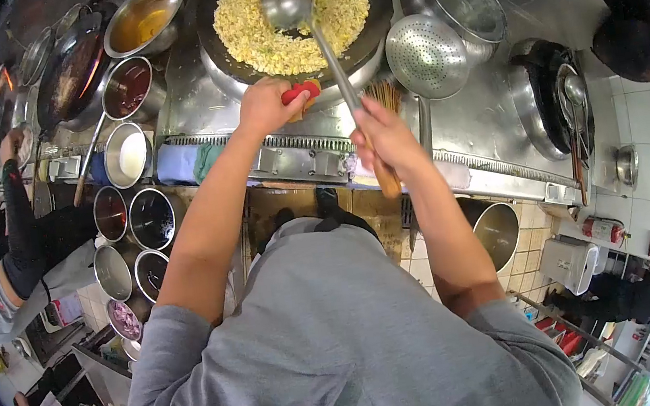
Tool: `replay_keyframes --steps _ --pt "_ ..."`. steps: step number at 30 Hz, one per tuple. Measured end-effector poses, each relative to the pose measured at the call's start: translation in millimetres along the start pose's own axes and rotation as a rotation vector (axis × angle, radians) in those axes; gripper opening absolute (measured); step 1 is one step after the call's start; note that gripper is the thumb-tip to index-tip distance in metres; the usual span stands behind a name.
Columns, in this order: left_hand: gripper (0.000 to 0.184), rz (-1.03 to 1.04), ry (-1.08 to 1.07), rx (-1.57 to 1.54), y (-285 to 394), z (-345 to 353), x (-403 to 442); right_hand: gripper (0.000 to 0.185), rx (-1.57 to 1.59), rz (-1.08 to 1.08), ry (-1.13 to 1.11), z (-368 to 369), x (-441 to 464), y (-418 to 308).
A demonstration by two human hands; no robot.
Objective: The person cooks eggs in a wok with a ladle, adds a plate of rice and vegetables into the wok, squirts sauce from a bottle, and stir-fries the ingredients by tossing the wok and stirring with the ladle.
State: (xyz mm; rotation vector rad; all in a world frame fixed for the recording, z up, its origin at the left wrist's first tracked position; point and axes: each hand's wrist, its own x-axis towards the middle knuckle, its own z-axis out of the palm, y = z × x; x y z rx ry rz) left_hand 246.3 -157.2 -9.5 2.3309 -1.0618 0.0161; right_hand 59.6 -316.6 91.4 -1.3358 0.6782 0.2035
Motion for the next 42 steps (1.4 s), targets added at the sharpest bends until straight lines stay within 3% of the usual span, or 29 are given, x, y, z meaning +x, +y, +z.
replay_keyframes --steps 1,5,7,11,13,15,17,21,23,25,27,30,35,37,39,41,42 --pt "0.036 -0.017 -0.037 0.001 1.5 -2.8 0.3 0.046 0.343 0.119 -0.11 -4.1 -6.2 3.8" --pt "0.036 0.018 -0.038 0.106 12.9 -8.4 -3.2 0.044 0.509 0.228 -0.063 -20.0 32.1 25.9" --pt "0.035 0.022 -0.036 0.067 10.7 -5.8 -4.0 0.033 -0.207 -0.098 0.145 -18.6 48.8 4.3" --pt "0.032 0.081 -0.04 -0.041 1.5 -8.3 -3.1 0.029 -0.318 -0.194 0.374 -28.5 79.0 -33.4" --pt "0.03 0.11 0.023 -0.159 -1.9 -6.6 -4.6 0.035 -0.696 -0.359 0.416 -17.5 106.8 -51.4" --pt "0.03 0.127 0.023 -0.156 -4.3 -5.4 -4.1 0.039 -0.742 -0.253 0.361 11.1 144.6 -49.7" --pt "0.029 0.138 0.025 -0.153 -6.8 -6.4 -4.2 0.044 -1.204 -0.53 0.395 47.0 161.7 -17.6" --pt "0.029 0.157 -0.029 -0.161 -6.0 -12.5 -3.2 0.055 -1.282 -0.306 0.155 49.8 50.7 -4.5" --pt "0.03 0.157 -0.03 -0.173 -6.7 -14.1 -2.9 0.058 -1.426 -0.385 0.235 5.0 25.1 29.6" --pt "0.031 0.151 -0.055 -0.098 -8.0 -12.1 -3.1 0.057 -1.489 -0.169 0.269 -31.8 1.3 28.9" --pt "0.034 0.171 -0.057 -0.103 -9.4 -11.3 -3.0 0.057 -1.569 -0.087 0.364 -68.0 -0.5 29.3" --pt "0.038 0.179 -0.1 -0.075 -12.5 -13.0 0.8 0.056 -1.501 -0.164 0.524 -82.9 23.7 14.6" --pt "0.036 0.212 -0.186 -0.113 -23.1 -10.5 5.8 0.053 -1.278 -0.382 0.44 1.4 119.2 40.7" --pt "0.036 0.18 -0.162 -0.067 -12.0 -13.9 2.3 0.053 -1.194 -0.279 0.383 33.7 85.9 40.0" --pt "0.036 0.157 -0.137 -0.02 1.0 -13.2 -9.7 0.057 -1.234 -0.256 0.233 13.8 42.6 43.9" --pt "0.036 0.166 0.035 -0.03 1.2 -8.4 -10.6 0.061 -1.203 -0.326 0.215 -26.4 8.4 36.5" --pt "0.038 0.201 -0.022 -0.037 -5.6 -5.0 -3.7 0.061 -1.164 -0.305 0.248 -24.5 -15.9 21.1"
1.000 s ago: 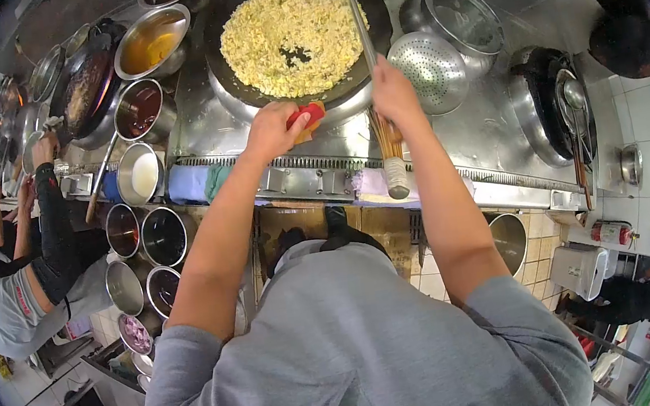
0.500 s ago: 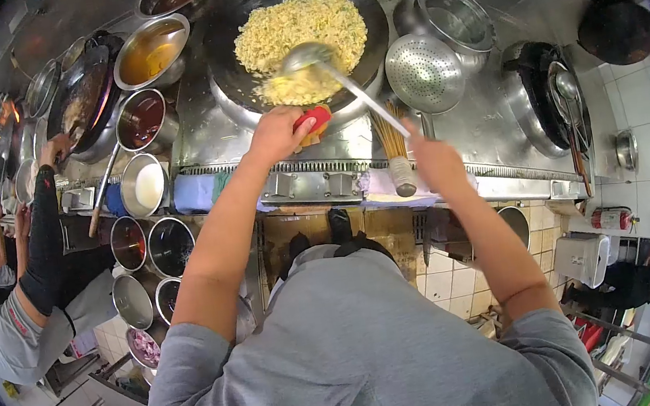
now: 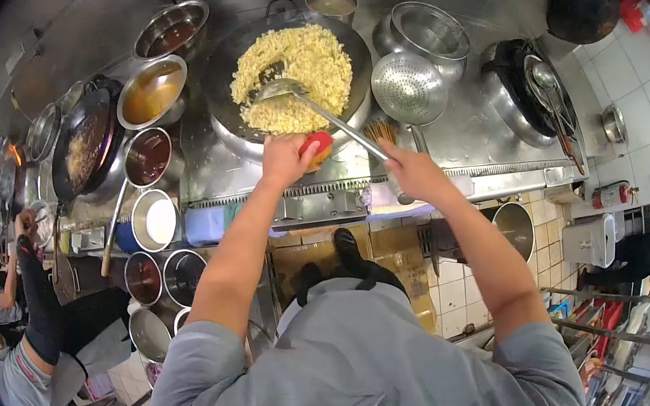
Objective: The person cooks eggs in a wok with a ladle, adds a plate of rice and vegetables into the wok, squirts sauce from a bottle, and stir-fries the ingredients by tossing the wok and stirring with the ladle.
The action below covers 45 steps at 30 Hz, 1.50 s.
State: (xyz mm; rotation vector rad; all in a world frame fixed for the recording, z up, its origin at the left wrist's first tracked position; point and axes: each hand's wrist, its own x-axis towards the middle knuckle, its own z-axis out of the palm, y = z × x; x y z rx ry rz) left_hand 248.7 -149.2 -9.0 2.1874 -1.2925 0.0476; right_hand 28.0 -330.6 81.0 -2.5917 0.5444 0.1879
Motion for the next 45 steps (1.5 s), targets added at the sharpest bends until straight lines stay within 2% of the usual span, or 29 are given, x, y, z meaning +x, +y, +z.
replay_keyframes --steps 1,3,5,8,9,10,11,12,13,15,17,19,21,22,23,25,26,27,29,32,34,35,36,37,38,39,40,42,45 --pt "0.038 0.008 0.002 0.001 0.2 0.9 3.6 0.061 0.033 0.044 0.006 -23.5 -24.9 -17.9" --pt "0.038 -0.175 -0.154 0.014 5.3 4.8 8.5 0.06 0.065 0.158 -0.1 -50.7 -69.4 -60.1" --pt "0.038 -0.195 -0.166 0.007 38.0 -22.2 5.1 0.061 -0.015 -0.052 0.0 -86.2 -118.3 -54.7" --pt "0.036 -0.131 -0.172 -0.067 100.3 -85.7 -30.3 0.064 -0.128 0.035 -0.282 -196.2 -179.8 -87.8" --pt "0.036 -0.031 -0.094 -0.042 112.6 -109.5 -36.7 0.065 -0.174 0.047 -0.36 -211.9 -186.6 -93.6" --pt "0.036 0.067 -0.02 -0.017 117.3 -121.2 -40.0 0.065 -0.175 0.042 -0.357 -210.9 -178.0 -101.3" --pt "0.036 0.068 -0.023 -0.017 113.9 -117.9 -37.1 0.067 -0.247 0.135 -0.427 -207.7 -164.2 -114.7" --pt "0.036 0.122 0.075 -0.025 106.7 -107.7 -27.7 0.069 -0.319 0.232 -0.493 -206.3 -152.8 -123.5" --pt "0.037 0.181 0.182 -0.031 96.4 -95.1 -15.9 0.068 -0.302 0.109 -0.398 -190.7 -134.4 -113.4" --pt "0.036 0.15 0.145 -0.02 72.4 -41.6 -21.7 0.065 -0.243 -0.122 -0.19 -118.5 -85.1 -69.9" --pt "0.033 -0.043 0.124 0.069 65.5 11.1 -50.8 0.064 -0.26 -0.107 -0.057 -52.7 -47.3 -62.4" --pt "0.033 0.001 0.049 0.019 72.6 23.2 -100.6 0.064 -0.282 -0.064 -0.028 -39.1 -41.2 -78.0" --pt "0.033 0.211 0.126 -0.047 75.3 10.9 -121.5 0.061 -0.207 -0.018 -0.012 -41.2 -52.3 -92.9" --pt "0.035 0.174 0.044 -0.051 79.0 -7.0 -107.8 0.06 -0.152 -0.066 -0.007 -37.7 -56.2 -84.2" --pt "0.037 -0.028 -0.242 0.064 83.8 -29.9 -79.1 0.06 -0.148 -0.066 -0.015 -40.4 -65.1 -80.8" --pt "0.038 -0.159 -0.153 -0.002 53.6 -30.8 -34.3 0.06 -0.059 -0.047 -0.101 -59.8 -89.5 -82.0" --pt "0.038 -0.152 -0.152 -0.008 55.3 -33.3 -36.3 0.059 -0.111 -0.056 -0.143 -81.5 -109.0 -85.6" --pt "0.038 -0.12 -0.186 -0.006 60.7 -41.8 -33.7 0.058 -0.172 -0.071 -0.18 -113.3 -126.2 -92.6" --pt "0.038 -0.055 -0.264 0.004 84.8 -81.0 -43.3 0.057 -0.276 -0.004 -0.406 -173.9 -151.5 -110.5" --pt "0.039 0.082 -0.066 -0.002 91.7 -110.4 -20.8 0.057 -0.368 0.088 -0.449 -191.6 -144.5 -132.8" --pt "0.034 0.186 0.144 0.023 72.8 -81.7 -2.9 0.058 -0.293 -0.053 -0.284 -158.0 -107.4 -115.9" --pt "0.034 0.2 0.145 0.017 62.7 -46.3 -11.0 0.058 -0.313 -0.085 -0.246 -130.6 -82.3 -104.8" --pt "0.034 0.115 0.137 0.075 53.7 -8.9 -28.4 0.058 -0.336 -0.12 -0.21 -100.4 -58.1 -93.7" --pt "0.034 0.029 0.13 0.137 51.0 11.6 -45.6 0.058 -0.296 -0.098 -0.137 -68.1 -42.0 -83.8" --pt "0.033 0.043 0.072 0.125 53.3 16.8 -62.9 0.057 -0.256 -0.076 -0.063 -44.7 -34.8 -77.1" --pt "0.033 0.051 0.013 0.112 54.7 18.7 -80.2 0.057 -0.258 -0.073 -0.061 -31.5 -40.1 -74.9" --pt "0.033 0.074 -0.135 0.104 63.0 1.0 -88.5 0.057 -0.212 -0.041 -0.039 -18.0 -50.2 -74.6" --pt "0.034 0.108 -0.086 0.073 68.6 -35.6 -61.9 0.057 -0.113 -0.012 0.015 -3.6 -71.8 -75.8" --pt "0.036 0.11 -0.035 0.127 38.5 -45.1 -15.9 0.055 -0.005 0.054 0.038 18.5 -112.5 -44.4"
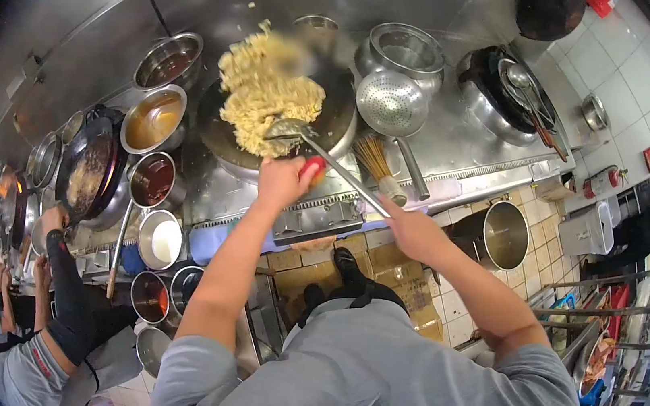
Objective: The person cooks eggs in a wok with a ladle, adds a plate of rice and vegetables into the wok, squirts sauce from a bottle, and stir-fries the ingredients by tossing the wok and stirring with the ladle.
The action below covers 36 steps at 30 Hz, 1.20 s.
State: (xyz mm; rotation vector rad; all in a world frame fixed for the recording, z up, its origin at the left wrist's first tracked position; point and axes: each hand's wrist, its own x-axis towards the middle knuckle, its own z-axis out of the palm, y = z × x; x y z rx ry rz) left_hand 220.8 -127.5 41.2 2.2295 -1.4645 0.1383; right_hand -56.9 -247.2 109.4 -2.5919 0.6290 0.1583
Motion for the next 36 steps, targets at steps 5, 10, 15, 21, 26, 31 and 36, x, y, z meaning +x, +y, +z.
replay_keyframes --steps 5,10,15,21,26,31,36 --pt "0.036 -0.154 0.099 0.018 -25.0 28.8 5.0 0.052 -0.421 0.143 0.044 -31.0 47.0 112.6" --pt "0.036 -0.21 0.072 -0.185 -36.5 48.0 -0.4 0.054 -0.23 0.005 0.111 14.4 175.9 60.8" --pt "0.038 -0.199 0.045 -0.139 -46.6 53.1 5.9 0.054 -0.216 -0.054 0.025 68.0 150.0 30.1" --pt "0.04 -0.248 -0.03 -0.141 -41.1 51.2 11.5 0.046 -0.291 0.054 0.039 -38.6 122.4 70.1" --pt "0.044 -0.181 -0.213 -0.195 -54.8 38.3 17.7 0.039 0.208 0.121 0.095 36.1 214.0 3.6" --pt "0.042 -0.178 -0.014 -0.057 -35.3 36.0 6.0 0.053 0.057 -0.163 0.064 49.6 146.1 36.8" --pt "0.042 -0.22 -0.107 -0.059 -33.0 53.8 14.3 0.057 -0.011 0.11 -0.159 -68.4 41.3 -21.6"
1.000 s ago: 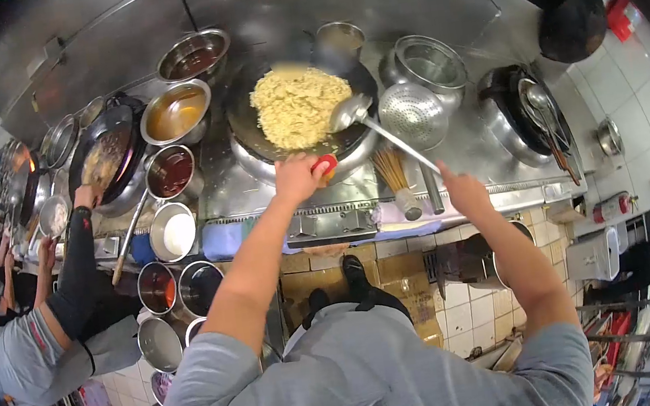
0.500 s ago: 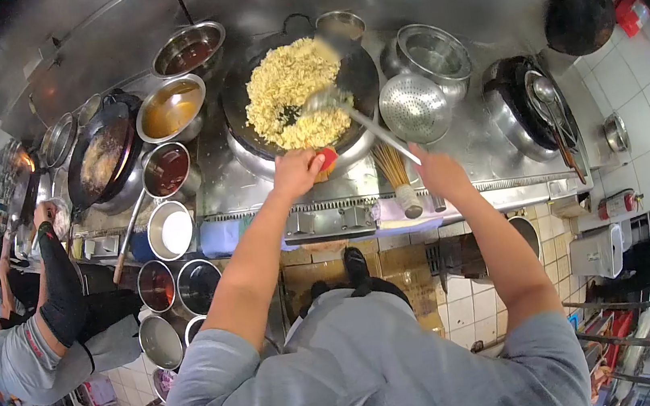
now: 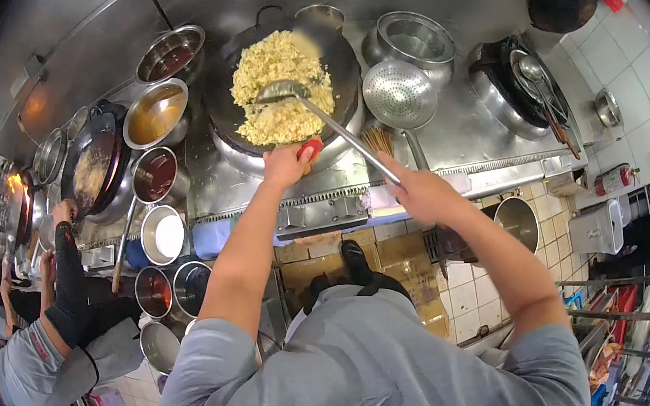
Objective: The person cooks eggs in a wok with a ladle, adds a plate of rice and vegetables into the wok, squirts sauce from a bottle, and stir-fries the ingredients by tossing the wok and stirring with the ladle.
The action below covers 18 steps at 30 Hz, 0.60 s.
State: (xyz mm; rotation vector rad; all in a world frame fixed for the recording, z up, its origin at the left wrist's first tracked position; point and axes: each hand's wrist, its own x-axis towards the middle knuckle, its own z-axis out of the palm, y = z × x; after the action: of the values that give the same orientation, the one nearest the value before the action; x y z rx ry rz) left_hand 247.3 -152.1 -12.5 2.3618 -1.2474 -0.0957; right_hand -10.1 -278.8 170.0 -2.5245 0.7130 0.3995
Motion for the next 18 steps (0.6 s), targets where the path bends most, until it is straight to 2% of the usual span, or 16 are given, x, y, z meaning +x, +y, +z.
replay_keyframes --steps 2,3,5,7,8,9,11,12,13,14,16,18 --pt "0.043 -0.033 0.001 -0.016 29.9 -18.4 -8.0 0.062 -0.083 -0.203 0.094 -25.5 -52.1 14.4" --pt "0.045 -0.038 -0.047 -0.015 53.9 -45.2 -22.2 0.064 -0.086 -0.149 0.0 -62.1 -80.3 3.9" --pt "0.042 0.064 0.007 -0.017 88.0 -104.8 -52.7 0.066 -0.081 -0.102 -0.133 -120.2 -122.7 0.2" --pt "0.04 0.098 0.009 -0.009 95.3 -126.9 -51.8 0.066 -0.077 -0.111 -0.167 -133.9 -123.6 1.5" --pt "0.038 0.146 0.092 -0.022 95.4 -125.1 -45.2 0.064 -0.168 -0.125 -0.188 -134.1 -112.4 -5.3" --pt "0.037 0.198 0.175 -0.033 96.0 -122.0 -41.6 0.063 -0.256 -0.139 -0.207 -131.7 -100.9 -12.4" --pt "0.036 0.176 0.191 -0.038 76.9 -75.5 -33.1 0.062 -0.211 -0.181 -0.136 -95.8 -50.4 -15.3" --pt "0.036 0.152 0.203 -0.048 64.2 -41.8 -27.6 0.059 -0.236 -0.408 0.047 -58.7 -14.6 7.0" --pt "0.035 0.085 0.278 -0.012 55.1 -5.7 -35.9 0.059 -0.224 -0.34 0.085 -31.6 8.1 3.6" --pt "0.035 0.105 0.28 -0.014 52.4 15.9 -50.6 0.058 -0.213 -0.276 0.129 -14.1 26.0 -9.2" --pt "0.036 0.112 0.098 0.004 59.5 25.3 -95.7 0.057 -0.171 -0.27 0.181 4.3 35.2 -17.0" --pt "0.041 0.342 0.21 0.003 65.2 3.3 -119.2 0.057 -0.13 -0.276 0.226 10.3 30.6 -18.3"
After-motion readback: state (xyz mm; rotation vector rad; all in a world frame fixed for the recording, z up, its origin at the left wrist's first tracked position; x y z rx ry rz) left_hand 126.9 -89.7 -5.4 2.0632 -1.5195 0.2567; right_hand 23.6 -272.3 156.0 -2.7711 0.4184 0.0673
